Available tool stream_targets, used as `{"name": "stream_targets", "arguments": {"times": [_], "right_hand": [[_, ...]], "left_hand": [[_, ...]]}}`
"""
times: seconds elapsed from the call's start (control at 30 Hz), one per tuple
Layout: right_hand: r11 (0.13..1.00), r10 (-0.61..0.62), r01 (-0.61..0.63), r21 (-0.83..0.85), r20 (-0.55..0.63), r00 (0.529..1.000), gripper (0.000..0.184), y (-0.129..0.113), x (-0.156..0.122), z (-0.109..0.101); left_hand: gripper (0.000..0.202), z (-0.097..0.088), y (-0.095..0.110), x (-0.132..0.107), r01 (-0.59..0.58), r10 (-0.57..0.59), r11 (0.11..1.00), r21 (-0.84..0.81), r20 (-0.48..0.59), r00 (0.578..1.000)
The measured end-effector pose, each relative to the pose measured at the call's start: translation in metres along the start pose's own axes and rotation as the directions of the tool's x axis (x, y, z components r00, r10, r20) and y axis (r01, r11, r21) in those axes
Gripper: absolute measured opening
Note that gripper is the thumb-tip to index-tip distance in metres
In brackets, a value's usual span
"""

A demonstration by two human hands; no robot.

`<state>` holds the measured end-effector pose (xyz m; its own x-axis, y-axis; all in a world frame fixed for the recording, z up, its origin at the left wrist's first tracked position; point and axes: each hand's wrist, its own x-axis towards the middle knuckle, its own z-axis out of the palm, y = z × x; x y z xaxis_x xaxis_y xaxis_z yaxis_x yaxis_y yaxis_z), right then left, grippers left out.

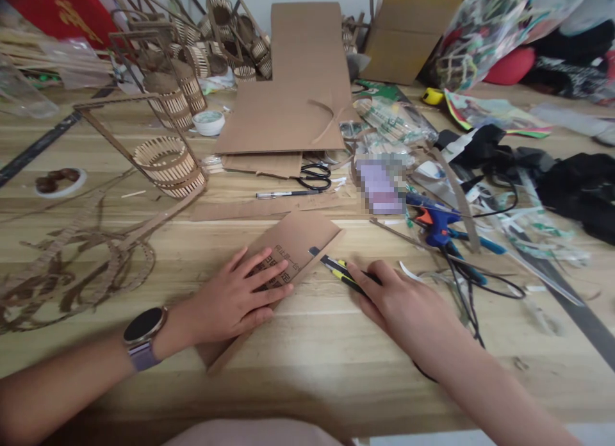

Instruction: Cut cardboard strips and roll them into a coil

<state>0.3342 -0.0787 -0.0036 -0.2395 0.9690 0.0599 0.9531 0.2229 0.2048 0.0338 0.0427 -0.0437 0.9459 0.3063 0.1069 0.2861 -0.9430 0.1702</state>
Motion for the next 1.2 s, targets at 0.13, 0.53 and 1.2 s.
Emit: {"name": "stream_targets", "arguments": {"times": [0.13,0.53,1.2], "right_hand": [[1.000,-0.024,0.024,0.007,-0.020,1.000,0.047,-0.002,0.002,-0.004],[0.997,-0.022,0.025,0.069,-0.050,0.998,0.041,-0.004,-0.004,0.004],[0.995,-0.071,0.074,0.061,-0.052,0.996,0.042,-0.009,-0.007,0.002]], "left_hand": [[0.046,-0.001,0.000,0.000,-0.019,0.019,1.000,0.007,0.006,1.000],[0.046,0.000,0.001,0.000,-0.009,0.009,1.000,0.012,0.010,1.000],[0.046,0.000,0.002,-0.001,-0.004,0.004,1.000,0.021,0.009,1.000]]}}
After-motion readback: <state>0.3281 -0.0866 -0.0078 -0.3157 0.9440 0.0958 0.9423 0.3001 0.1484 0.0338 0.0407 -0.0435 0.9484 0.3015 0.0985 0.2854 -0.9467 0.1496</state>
